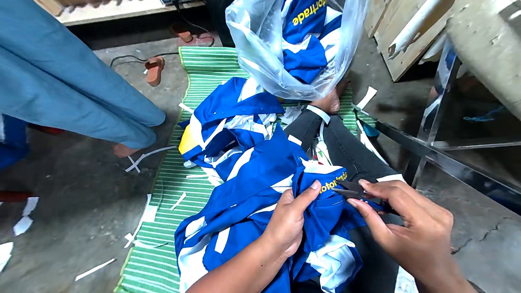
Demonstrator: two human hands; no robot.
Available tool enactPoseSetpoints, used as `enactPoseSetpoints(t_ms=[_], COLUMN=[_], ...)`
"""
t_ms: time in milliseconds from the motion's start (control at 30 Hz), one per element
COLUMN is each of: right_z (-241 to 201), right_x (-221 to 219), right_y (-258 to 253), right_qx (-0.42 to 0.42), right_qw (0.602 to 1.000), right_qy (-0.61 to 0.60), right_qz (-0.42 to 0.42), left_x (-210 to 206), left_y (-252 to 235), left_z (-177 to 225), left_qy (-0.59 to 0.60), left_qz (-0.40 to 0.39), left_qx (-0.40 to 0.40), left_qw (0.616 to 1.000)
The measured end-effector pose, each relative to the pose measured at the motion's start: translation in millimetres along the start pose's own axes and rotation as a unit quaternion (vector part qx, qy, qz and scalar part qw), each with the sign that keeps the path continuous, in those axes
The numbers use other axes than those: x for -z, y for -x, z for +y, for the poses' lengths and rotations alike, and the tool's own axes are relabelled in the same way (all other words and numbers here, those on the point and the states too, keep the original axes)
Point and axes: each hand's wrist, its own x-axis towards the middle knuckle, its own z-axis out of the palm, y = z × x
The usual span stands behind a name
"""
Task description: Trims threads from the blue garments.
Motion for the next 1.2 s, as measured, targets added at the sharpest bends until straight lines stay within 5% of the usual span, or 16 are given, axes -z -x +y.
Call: enactPoseSetpoints(t_ms=[433,767,1200], right_z=[0,14,26], right_x=[-15,2,13], right_y=[3,-8,-35], right_qx=[-0.022,-0.020,0.089], right_qw=[0.997,0.987,0.984], right_qy=[-0.066,-0.134,-0.048], right_qz=[0.013,-0.088,-0.148], left_x=[-2,0,3], left_y=[0,-3,-5], left_z=[0,2,5], left_qy=[-0.010,-0.021,-0.046], left_qz=[0.017,0.022,0.001], left_qx=[-0.012,0.012,0.028], left_qw=[1.000,0.999,0.999])
